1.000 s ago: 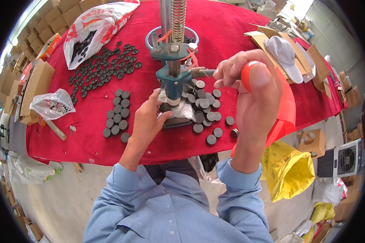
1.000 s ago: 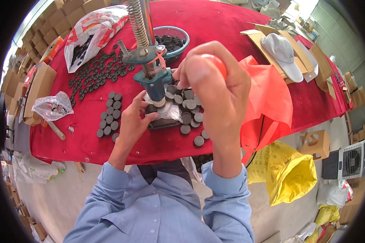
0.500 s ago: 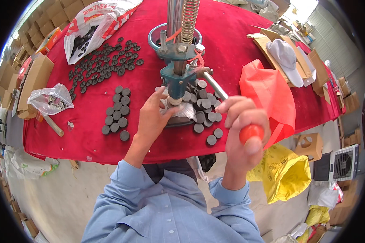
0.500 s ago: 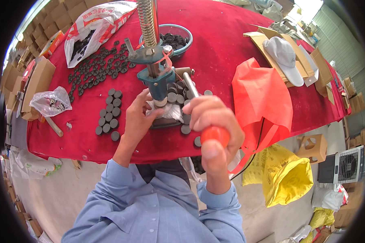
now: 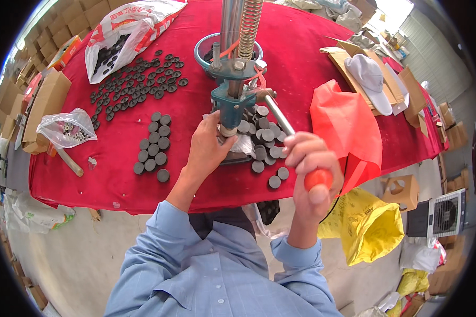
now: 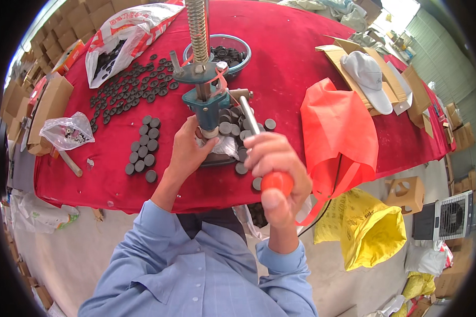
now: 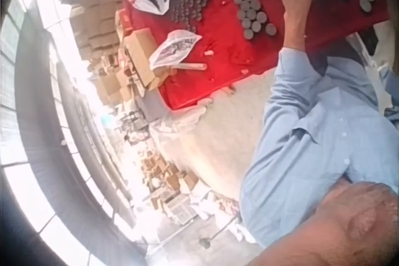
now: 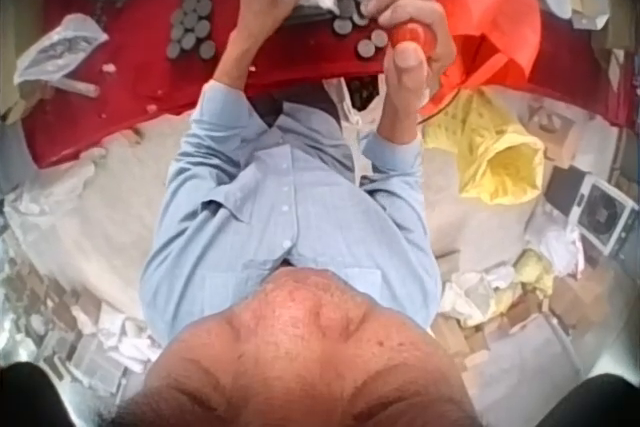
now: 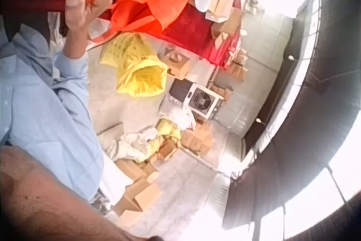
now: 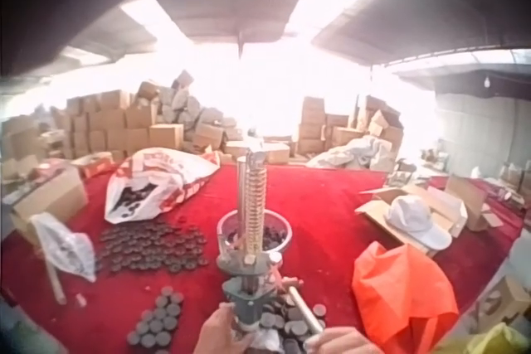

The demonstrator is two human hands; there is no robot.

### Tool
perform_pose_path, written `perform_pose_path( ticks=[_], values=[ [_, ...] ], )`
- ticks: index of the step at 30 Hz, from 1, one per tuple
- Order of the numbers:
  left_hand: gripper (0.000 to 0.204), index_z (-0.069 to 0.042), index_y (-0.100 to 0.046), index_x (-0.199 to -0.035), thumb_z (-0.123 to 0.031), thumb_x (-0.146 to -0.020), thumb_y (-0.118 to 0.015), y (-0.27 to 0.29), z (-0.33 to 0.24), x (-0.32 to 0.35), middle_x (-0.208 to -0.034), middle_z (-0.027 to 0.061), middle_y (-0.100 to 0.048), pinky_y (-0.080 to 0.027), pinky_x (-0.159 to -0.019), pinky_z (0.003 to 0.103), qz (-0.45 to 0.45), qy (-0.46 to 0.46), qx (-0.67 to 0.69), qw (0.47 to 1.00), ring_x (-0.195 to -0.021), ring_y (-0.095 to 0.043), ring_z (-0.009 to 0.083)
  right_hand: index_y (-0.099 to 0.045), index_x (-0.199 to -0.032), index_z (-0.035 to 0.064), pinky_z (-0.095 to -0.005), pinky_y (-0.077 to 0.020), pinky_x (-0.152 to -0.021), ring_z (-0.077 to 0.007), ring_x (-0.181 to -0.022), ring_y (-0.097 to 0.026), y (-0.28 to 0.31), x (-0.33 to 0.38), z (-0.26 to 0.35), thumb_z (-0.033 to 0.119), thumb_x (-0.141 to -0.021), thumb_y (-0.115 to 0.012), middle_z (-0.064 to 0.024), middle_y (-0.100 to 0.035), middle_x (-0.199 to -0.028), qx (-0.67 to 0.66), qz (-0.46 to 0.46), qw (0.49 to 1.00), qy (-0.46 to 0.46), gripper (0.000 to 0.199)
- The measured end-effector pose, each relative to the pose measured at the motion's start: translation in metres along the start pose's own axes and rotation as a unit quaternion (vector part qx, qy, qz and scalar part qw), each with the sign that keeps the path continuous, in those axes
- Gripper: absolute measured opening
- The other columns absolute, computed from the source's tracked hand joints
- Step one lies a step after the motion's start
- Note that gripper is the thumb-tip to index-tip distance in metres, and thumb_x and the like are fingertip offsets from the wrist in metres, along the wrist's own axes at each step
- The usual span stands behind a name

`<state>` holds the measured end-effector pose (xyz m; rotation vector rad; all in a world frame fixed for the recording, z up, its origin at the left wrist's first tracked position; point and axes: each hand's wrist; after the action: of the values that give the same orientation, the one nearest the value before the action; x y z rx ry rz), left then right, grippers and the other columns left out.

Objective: The person places round black discs one by one into a manual press machine, pulls the lever to press them, and sets the finished discs aside on the table.

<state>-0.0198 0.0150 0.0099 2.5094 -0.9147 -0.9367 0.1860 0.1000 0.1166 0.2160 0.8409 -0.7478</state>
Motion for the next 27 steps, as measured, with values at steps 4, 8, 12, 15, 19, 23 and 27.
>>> perform_pose_path(
  ticks=[4,8,12,15,19,23,27],
  values=[
    [0.071,0.001,-0.054,-0.14,-0.003,-0.076,-0.084,0.014,-0.011,0.011,-0.109,0.014,-0.068,-0.055,-0.077,0.032,0.039,0.053,0.007,0.998,-0.085,-0.066,0.0203,-0.062,-0.101,-0.0029,-0.0373,-0.054,-0.082,-0.0232,-0.087,-0.065,-0.002,-0.059,0.008,0.034,-0.101,-0.059,-0.0142,-0.065,-0.091,-0.02,0.014,1.0,-0.003,0.037],
    [0.067,0.001,-0.053,-0.142,0.002,-0.081,-0.08,0.048,-0.023,0.047,-0.113,0.0089,-0.068,-0.053,-0.079,0.026,-0.002,0.104,0.23,0.968,-0.09,-0.064,0.0122,-0.067,-0.098,-0.0012,-0.0291,-0.0515,-0.073,-0.0147,-0.08,-0.064,-0.009,-0.127,0.012,0.027,-0.1,-0.057,-0.0102,-0.07,-0.096,0.049,0.022,0.996,-0.077,0.03],
    [0.07,0.0,-0.049,-0.146,0.008,-0.082,-0.076,0.094,-0.062,0.076,-0.123,0.0102,-0.068,-0.054,-0.087,0.028,-0.047,0.059,0.278,0.957,-0.102,-0.068,0.0138,-0.066,-0.099,0.0018,-0.0281,-0.0461,-0.061,-0.0161,-0.07,-0.066,-0.036,-0.17,0.011,0.041,-0.102,-0.057,-0.0077,-0.064,-0.08,0.099,-0.045,0.983,-0.151,0.041],
    [0.073,0.001,-0.048,-0.146,0.011,-0.079,-0.076,0.115,-0.079,0.087,-0.127,0.0135,-0.069,-0.056,-0.091,0.031,-0.057,0.016,0.257,0.965,-0.11,-0.069,0.0174,-0.065,-0.092,0.0048,-0.0229,-0.0396,-0.049,-0.0136,-0.055,-0.063,-0.037,-0.191,-0.007,0.049,-0.1,-0.061,-0.003,-0.061,-0.068,0.091,-0.065,0.978,-0.176,0.045],
    [0.074,0.006,-0.048,-0.144,0.012,-0.077,-0.078,0.125,-0.083,0.092,-0.124,0.0179,-0.07,-0.058,-0.093,0.035,-0.075,-0.041,0.214,0.973,-0.112,-0.071,0.0232,-0.068,-0.097,0.0026,-0.0225,-0.0435,-0.055,-0.0129,-0.062,-0.065,-0.038,-0.188,-0.006,0.047,-0.101,-0.06,-0.0031,-0.064,-0.074,0.099,-0.061,0.977,-0.18,0.045],
    [0.074,0.008,-0.048,-0.142,0.012,-0.076,-0.079,0.129,-0.08,0.093,-0.122,0.0201,-0.071,-0.059,-0.091,0.037,-0.089,-0.073,0.178,0.977,-0.111,-0.072,0.0261,-0.07,-0.112,-0.0015,-0.0308,-0.0538,-0.07,-0.0197,-0.085,-0.071,-0.034,-0.153,-0.001,0.033,-0.102,-0.06,-0.0126,-0.071,-0.099,0.323,-0.123,0.937,0.048,0.038],
    [0.074,0.007,-0.048,-0.141,0.011,-0.075,-0.08,0.125,-0.081,0.086,-0.121,0.0203,-0.072,-0.061,-0.089,0.038,-0.104,-0.11,0.123,0.981,-0.108,-0.073,0.0266,-0.067,-0.122,-0.0028,-0.0276,-0.0535,-0.075,-0.0141,-0.087,-0.068,-0.05,-0.036,0.016,0.015,-0.092,-0.069,-0.0096,-0.069,-0.104,0.12,-0.007,0.986,-0.117,0.035]
  ],
)
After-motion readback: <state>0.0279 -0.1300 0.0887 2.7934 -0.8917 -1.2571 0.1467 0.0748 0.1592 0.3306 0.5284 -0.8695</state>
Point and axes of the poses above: each hand's wrist, its own x-axis away from the middle knuckle, its own y-axis out of the back of the hand, z = x × y
